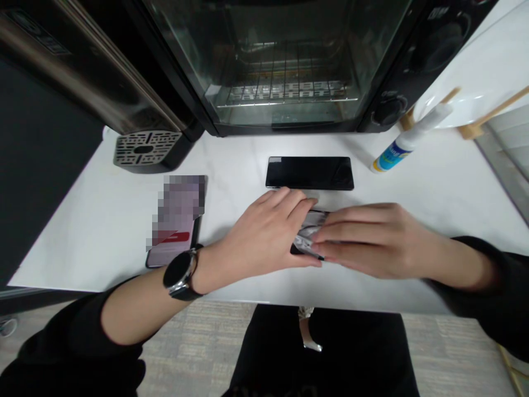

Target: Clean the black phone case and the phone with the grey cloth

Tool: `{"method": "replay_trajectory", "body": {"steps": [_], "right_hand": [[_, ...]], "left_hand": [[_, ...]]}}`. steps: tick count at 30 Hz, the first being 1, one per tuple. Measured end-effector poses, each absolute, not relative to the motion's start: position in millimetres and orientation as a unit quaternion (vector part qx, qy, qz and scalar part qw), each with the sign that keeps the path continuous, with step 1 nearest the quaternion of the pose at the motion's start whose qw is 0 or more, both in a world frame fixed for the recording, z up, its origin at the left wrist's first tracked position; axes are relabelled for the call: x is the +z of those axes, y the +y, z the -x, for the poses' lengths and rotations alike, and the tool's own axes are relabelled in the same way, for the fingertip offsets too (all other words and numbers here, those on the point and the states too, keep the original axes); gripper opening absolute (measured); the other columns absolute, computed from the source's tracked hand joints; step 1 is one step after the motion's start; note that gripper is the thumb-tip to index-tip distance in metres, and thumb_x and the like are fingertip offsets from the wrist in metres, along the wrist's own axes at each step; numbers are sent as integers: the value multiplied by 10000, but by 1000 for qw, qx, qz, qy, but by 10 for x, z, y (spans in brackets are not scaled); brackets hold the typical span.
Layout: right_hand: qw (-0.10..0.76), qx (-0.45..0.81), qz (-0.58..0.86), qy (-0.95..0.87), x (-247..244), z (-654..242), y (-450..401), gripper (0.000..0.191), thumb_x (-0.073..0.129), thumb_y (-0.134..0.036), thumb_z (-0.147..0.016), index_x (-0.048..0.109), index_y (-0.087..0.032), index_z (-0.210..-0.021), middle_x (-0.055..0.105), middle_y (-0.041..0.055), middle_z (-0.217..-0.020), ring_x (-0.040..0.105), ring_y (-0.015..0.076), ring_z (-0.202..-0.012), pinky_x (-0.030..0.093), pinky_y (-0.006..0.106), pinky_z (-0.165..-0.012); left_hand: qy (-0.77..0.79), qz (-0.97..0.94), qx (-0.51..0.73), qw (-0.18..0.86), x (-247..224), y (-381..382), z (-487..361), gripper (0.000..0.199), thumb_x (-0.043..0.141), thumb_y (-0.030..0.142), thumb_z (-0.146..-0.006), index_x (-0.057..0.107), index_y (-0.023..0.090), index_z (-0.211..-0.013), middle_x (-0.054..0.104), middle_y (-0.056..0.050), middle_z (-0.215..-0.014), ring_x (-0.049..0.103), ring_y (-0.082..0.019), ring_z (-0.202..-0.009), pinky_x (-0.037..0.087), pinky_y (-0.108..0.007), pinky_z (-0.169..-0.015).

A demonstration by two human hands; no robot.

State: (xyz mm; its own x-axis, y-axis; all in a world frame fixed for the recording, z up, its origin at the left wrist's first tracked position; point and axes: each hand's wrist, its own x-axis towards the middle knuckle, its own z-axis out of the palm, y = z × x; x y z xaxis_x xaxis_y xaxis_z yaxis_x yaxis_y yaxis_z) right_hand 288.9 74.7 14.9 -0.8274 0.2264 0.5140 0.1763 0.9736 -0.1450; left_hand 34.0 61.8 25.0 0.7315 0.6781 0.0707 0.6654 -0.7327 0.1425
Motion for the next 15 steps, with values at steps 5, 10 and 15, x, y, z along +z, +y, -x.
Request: {"method": "replay_trajectory", "body": {"steps": [5, 10, 15], "right_hand": [[175, 60, 126, -975, 111, -2817, 696, 663, 510, -567, -1062, 557, -84, -1513, 645, 83, -1517, 641, 236, -1408, 600, 403, -1146], [177, 3, 202, -963, 202, -2980, 767, 458, 575, -489, -1053, 727, -136, -1302, 783, 34, -1278, 782, 236, -1145, 667, 378, -896], [193, -30, 210, -958, 270, -3104, 831, 357, 663, -466, -1007, 769, -170, -1177, 826, 34, -1118, 816, 229, -949, 623, 352, -704]], "left_hand": [[359, -928, 67, 69, 280, 615, -337, 865, 833, 686, -787, 576, 117, -1386, 636, -92, -1242, 603, -297, -1160, 529, -444, -1028], [391, -918, 44, 44, 338, 655, -258, 789, 795, 729, -793, 637, 137, -1291, 630, -93, -1160, 634, -319, -1078, 549, -478, -946], [415, -909, 29, 23, 382, 697, -181, 768, 800, 715, -797, 640, 154, -1296, 637, -95, -1163, 649, -337, -1092, 552, -489, -934]]}}
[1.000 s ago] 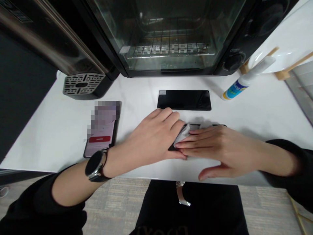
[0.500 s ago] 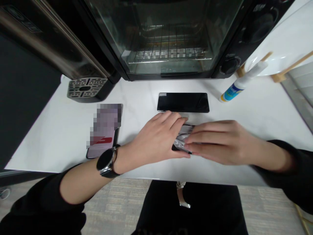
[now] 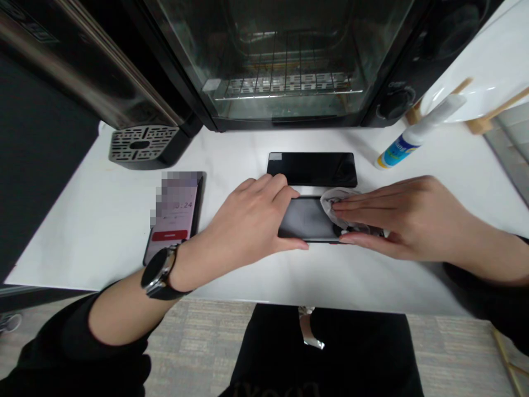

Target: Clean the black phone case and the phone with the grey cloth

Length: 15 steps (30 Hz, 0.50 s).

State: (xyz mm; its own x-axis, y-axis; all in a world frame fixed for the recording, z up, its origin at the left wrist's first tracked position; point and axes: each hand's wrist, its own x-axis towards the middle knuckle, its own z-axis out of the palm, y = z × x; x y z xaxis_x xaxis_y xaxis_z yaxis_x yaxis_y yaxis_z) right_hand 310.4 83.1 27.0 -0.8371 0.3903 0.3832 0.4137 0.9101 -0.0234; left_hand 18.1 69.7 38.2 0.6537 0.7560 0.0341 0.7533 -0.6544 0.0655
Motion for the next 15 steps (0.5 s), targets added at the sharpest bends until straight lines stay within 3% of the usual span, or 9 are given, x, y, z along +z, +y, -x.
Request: {"method": "replay_trajectory", "body": {"steps": [6, 11, 15], "right_hand": [[197, 23, 194, -961, 318, -3179, 866, 172, 646, -293, -996, 762, -211, -1092, 832, 6, -1065, 810, 205, -895, 633, 356, -725], [129, 145, 223, -955, 384, -3351, 983, 317, 556, -163, -993, 763, -284, -1200, 779, -6, -1269, 769, 186, -1127, 627, 346, -904], [112, 223, 196, -948, 375, -3368, 1010, 269, 577, -165, -998, 769, -304, -1126, 770, -22, -1189, 758, 104, -969, 584, 245, -778]], "left_hand": [[419, -908, 17, 13, 427, 719, -144, 780, 839, 692, -771, 655, 140, -1291, 655, -108, -1174, 671, -349, -1095, 557, -491, -945], [418, -908, 11, -1, 443, 736, -131, 784, 841, 688, -771, 664, 128, -1290, 665, -114, -1177, 679, -356, -1091, 561, -504, -952], [415, -909, 23, 5, 411, 737, -154, 809, 836, 711, -756, 655, 144, -1304, 661, -97, -1170, 669, -345, -1083, 566, -495, -923]]}}
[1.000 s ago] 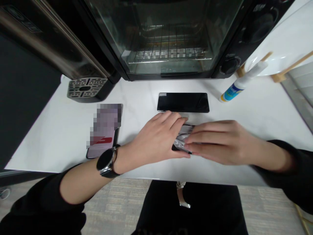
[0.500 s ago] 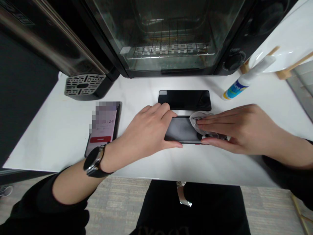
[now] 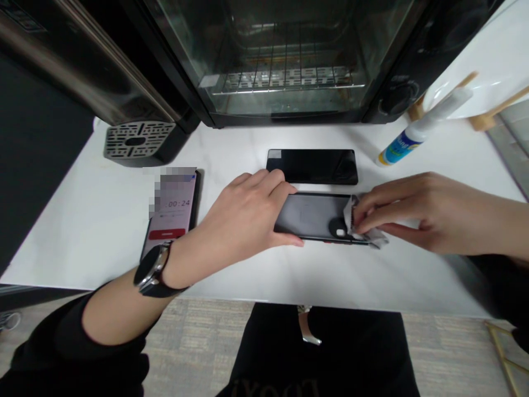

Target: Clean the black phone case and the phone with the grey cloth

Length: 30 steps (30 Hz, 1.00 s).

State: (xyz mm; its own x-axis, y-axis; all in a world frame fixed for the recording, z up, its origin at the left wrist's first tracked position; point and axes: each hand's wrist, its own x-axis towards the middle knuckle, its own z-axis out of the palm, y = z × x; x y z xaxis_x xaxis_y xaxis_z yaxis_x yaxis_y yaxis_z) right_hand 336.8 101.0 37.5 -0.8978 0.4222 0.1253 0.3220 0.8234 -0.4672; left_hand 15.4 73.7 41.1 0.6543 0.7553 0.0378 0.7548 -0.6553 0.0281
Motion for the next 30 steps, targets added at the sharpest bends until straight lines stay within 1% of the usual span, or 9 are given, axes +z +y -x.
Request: {"method": "replay_trajectory", "body": {"steps": [4, 7, 11, 15, 18, 21, 24, 26, 30], "right_hand": [[127, 239, 150, -951, 324, -3196, 923, 221, 541, -163, -1029, 746, -244, -1020, 764, -4, -1060, 729, 89, -900, 533, 230, -744], [163, 243, 144, -945, 243, -3005, 804, 179, 547, -177, -1047, 722, -209, -1031, 740, 13, -1028, 699, 86, -879, 508, 229, -750], [217, 158, 166, -949, 140, -2840, 673, 151, 566, -206, -1051, 706, -176, -1006, 740, 20, -975, 685, 102, -816, 501, 249, -706], [229, 107, 172, -952, 152, -2870, 664, 168, 640, -236, -1008, 728, -162, -1131, 800, 32, -1101, 747, 187, -1056, 592, 323, -872], [220, 151, 168, -949, 193, -2919, 676, 237, 638, -239, -991, 736, -167, -1195, 808, 29, -1166, 755, 187, -1115, 612, 326, -922], [182, 191, 132, -955, 198, -2895, 657, 377, 619, -349, -1014, 705, -140, -1316, 759, 57, -1342, 714, 196, -1284, 593, 338, -1091], [153, 165, 119, -967, 169, -2825, 623, 515, 575, -458, -1043, 641, -116, -1422, 683, 81, -1469, 654, 237, -1395, 468, 459, -1285], [152, 136, 134, -970, 149, -2794, 607, 526, 541, -498, -1059, 645, -131, -1421, 676, 89, -1478, 650, 256, -1400, 401, 535, -1326], [158, 70, 188, -967, 158, -2820, 616, 568, 545, -553, -1050, 663, -124, -1403, 704, 122, -1427, 698, 298, -1325, 482, 590, -1235]], "left_hand": [[399, -916, 40, 14, 359, 683, -225, 798, 815, 713, -775, 645, 146, -1310, 653, -93, -1188, 645, -326, -1098, 556, -478, -937], [381, -923, 52, 22, 317, 612, -307, 817, 776, 748, -786, 640, 134, -1307, 649, -101, -1218, 624, -314, -1114, 544, -467, -948], [353, -932, 69, 38, 258, 548, -403, 829, 694, 808, -802, 647, 116, -1257, 649, -99, -1192, 603, -299, -1105, 530, -458, -934], [364, -927, 83, 38, 232, 559, -423, 872, 687, 824, -796, 629, 122, -1311, 655, -104, -1216, 604, -293, -1121, 523, -450, -954], [381, -920, 83, 21, 237, 579, -410, 1125, 704, 836, -776, 436, 86, -1571, 653, -114, -1275, 607, -299, -1163, 515, -452, -1006], [377, -923, 77, 12, 240, 580, -407, 1220, 756, 789, -782, 297, 71, -1655, 650, -97, -1257, 604, -289, -1167, 508, -435, -1022], [364, -928, 73, 19, 234, 568, -418, 1185, 784, 738, -800, 298, 79, -1657, 644, -83, -1235, 599, -273, -1154, 504, -413, -1022], [356, -931, 72, 23, 231, 559, -429, 1192, 783, 736, -801, 292, 69, -1659, 641, -94, -1250, 593, -278, -1168, 501, -415, -1035], [350, -934, 62, 43, 255, 567, -416, 991, 750, 744, -824, 489, 116, -1544, 639, -117, -1266, 594, -299, -1181, 516, -439, -1023]]}}
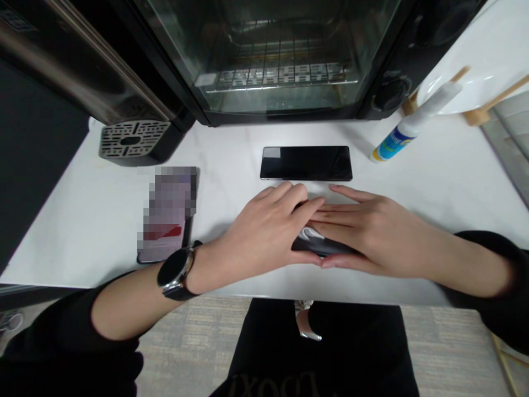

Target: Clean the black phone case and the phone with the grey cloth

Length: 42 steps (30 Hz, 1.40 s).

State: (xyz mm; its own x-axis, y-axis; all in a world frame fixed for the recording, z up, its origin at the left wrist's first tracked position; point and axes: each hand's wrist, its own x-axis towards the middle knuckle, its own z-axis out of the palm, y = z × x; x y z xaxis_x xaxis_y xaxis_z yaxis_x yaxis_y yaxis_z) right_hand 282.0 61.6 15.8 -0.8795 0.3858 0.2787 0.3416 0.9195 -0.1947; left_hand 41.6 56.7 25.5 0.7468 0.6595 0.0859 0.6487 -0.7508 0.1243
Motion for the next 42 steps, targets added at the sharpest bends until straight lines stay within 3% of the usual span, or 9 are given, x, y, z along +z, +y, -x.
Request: {"method": "replay_trajectory", "body": {"steps": [3, 8, 15, 20, 24, 31, 34, 37, 42], "right_hand": [[165, 31, 201, -965, 214, -2915, 673, 505, 553, -512, -1058, 685, -136, -1368, 761, 81, -1329, 766, 260, -1171, 579, 524, -1129], [158, -15, 204, -966, 319, -3137, 837, 410, 600, -512, -1036, 748, -171, -1208, 796, 31, -1237, 798, 249, -1030, 631, 459, -1021], [138, 129, 113, -975, 327, -3133, 810, 474, 614, -520, -1031, 709, -143, -1302, 760, 51, -1341, 730, 194, -1272, 621, 341, -1094], [138, 115, 120, -976, 247, -2951, 642, 633, 569, -596, -1031, 658, -91, -1401, 728, 74, -1395, 730, 253, -1261, 594, 466, -1156], [176, 62, 144, -972, 178, -2924, 611, 496, 624, -450, -1025, 695, -92, -1361, 744, 41, -1370, 692, 292, -1300, 647, 438, -1030], [115, 93, 115, -982, 139, -2941, 653, 832, 536, -605, -1039, 377, -42, -1630, 482, 125, -1658, 539, 263, -1516, 505, 475, -1262], [159, 85, 132, -975, 159, -2986, 685, 668, 611, -491, -1032, 504, -86, -1552, 601, 93, -1566, 618, 242, -1434, 506, 462, -1259], [204, 89, 130, -966, 181, -3024, 705, 410, 662, -434, -1011, 700, -149, -1303, 717, 52, -1421, 701, 222, -1308, 532, 425, -1225], [118, 108, 107, -981, 154, -2931, 636, 698, 548, -637, -1026, 577, -124, -1500, 546, 89, -1612, 573, 243, -1487, 435, 497, -1315]], "left_hand": [[361, -930, 53, 49, 321, 632, -319, 828, 769, 727, -821, 610, 162, -1405, 644, -108, -1212, 618, -300, -1123, 540, -447, -960], [403, -915, -19, 34, 471, 786, -56, 814, 842, 696, -763, 651, 166, -1351, 646, -109, -1160, 669, -335, -1077, 570, -469, -900], [387, -922, -24, -13, 492, 779, 3, 859, 788, 737, -769, 635, 136, -1363, 646, -124, -1177, 673, -341, -1076, 579, -466, -899], [351, -936, -4, -33, 436, 712, -110, 805, 703, 725, -847, 620, 123, -1375, 630, -123, -1172, 629, -326, -1078, 560, -460, -918], [364, -931, 33, 0, 366, 638, -222, 799, 765, 725, -814, 632, 143, -1344, 633, -101, -1181, 625, -311, -1082, 552, -453, -909], [405, -912, 61, -2, 299, 587, -321, 699, 834, 611, -825, 648, 141, -1307, 641, -81, -1160, 623, -300, -1066, 549, -448, -886], [404, -913, 63, 6, 294, 589, -333, 731, 816, 627, -835, 631, 141, -1349, 645, -84, -1190, 622, -301, -1075, 545, -446, -891], [410, -910, 65, 5, 290, 593, -331, 760, 812, 658, -824, 634, 137, -1348, 646, -90, -1194, 624, -308, -1082, 542, -450, -902], [374, -925, 63, 25, 279, 571, -349, 863, 795, 732, -783, 626, 120, -1367, 629, -103, -1238, 598, -310, -1146, 531, -453, -967]]}}
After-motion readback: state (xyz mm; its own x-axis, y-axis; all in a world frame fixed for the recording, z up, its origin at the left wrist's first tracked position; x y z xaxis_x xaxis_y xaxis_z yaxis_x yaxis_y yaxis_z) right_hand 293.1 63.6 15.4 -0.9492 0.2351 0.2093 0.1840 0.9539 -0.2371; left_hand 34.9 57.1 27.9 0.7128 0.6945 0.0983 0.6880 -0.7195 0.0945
